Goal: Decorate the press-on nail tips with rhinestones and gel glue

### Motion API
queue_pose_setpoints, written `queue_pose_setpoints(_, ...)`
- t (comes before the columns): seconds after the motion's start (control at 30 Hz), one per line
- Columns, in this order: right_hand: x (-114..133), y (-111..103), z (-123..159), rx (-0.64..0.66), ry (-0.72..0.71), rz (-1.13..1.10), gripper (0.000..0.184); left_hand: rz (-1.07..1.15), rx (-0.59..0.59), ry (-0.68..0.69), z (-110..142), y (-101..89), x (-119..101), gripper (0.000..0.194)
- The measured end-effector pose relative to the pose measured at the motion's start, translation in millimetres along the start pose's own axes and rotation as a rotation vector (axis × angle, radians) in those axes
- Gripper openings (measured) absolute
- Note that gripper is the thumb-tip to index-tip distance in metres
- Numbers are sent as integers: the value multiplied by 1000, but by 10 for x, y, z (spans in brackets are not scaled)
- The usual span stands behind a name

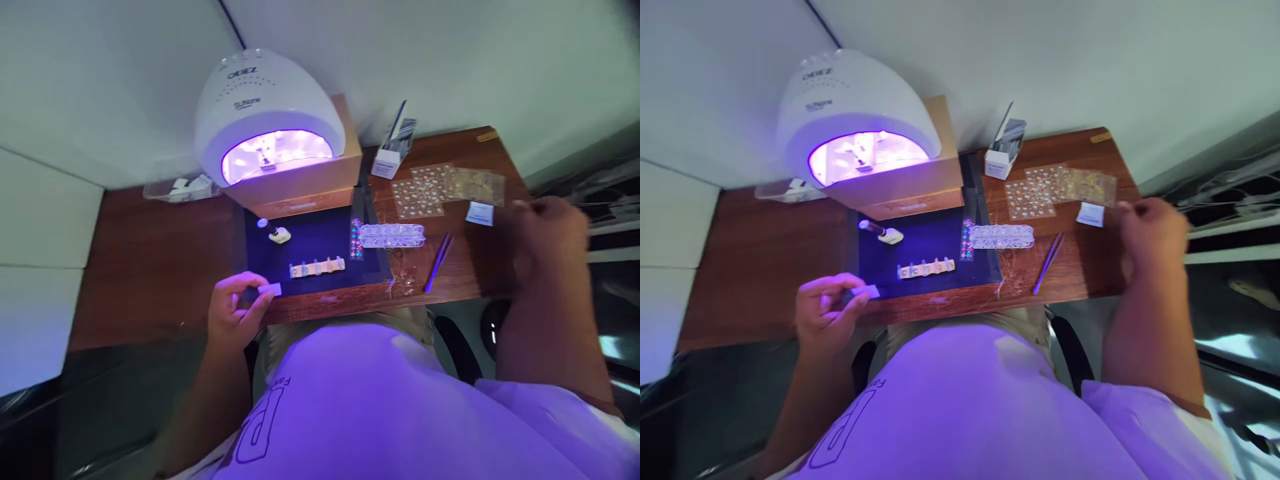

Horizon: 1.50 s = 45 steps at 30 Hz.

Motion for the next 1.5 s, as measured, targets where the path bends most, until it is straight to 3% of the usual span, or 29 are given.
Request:
queue_pose_setpoints(0.07, 117, -88, 252, -147, -72, -42, 60, 13, -59, -73, 45, -32, 114, 32)
queue_pose_setpoints(0.13, 319, -78, 681, -200, -225, -132, 60, 44, -74, -143, 73, -23, 224, 32)
queue_pose_setpoints(0.3, 1138, 377, 2016, 129, -757, -284, 35, 173, 0, -223, 53, 169, 377, 40)
queue_pose_setpoints(0.37, 1419, 560, 2368, 234, -876, -236, 23, 222, 70, -228, 12, 279, 400, 43)
queue_pose_setpoints(0.43, 1608, 682, 2556, 299, -931, -153, 28, 255, 155, -232, -34, 369, 413, 45)
queue_pose_setpoints(0.63, 1752, 796, 2682, 357, -921, 91, 49, 271, 384, -240, -56, 437, 408, 43)
queue_pose_setpoints(0.87, 1806, 914, 2691, 408, -932, 246, 54, 198, 463, -192, 76, 354, 297, 37)
queue_pose_setpoints(1.23, 1961, 984, 2568, 427, -948, 304, 59, 113, 416, -224, 84, 318, 308, 36)
queue_pose_setpoints(1.5, 2104, 1068, 2489, 422, -960, 308, 59, 133, 215, -375, 360, 383, 295, 39)
Point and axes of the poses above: each hand's wrist, its own z-axis away from the middle knuckle, its own y-axis out of the palm, x = y × z, the point moved 5 cm from there along -z, towards the middle knuckle
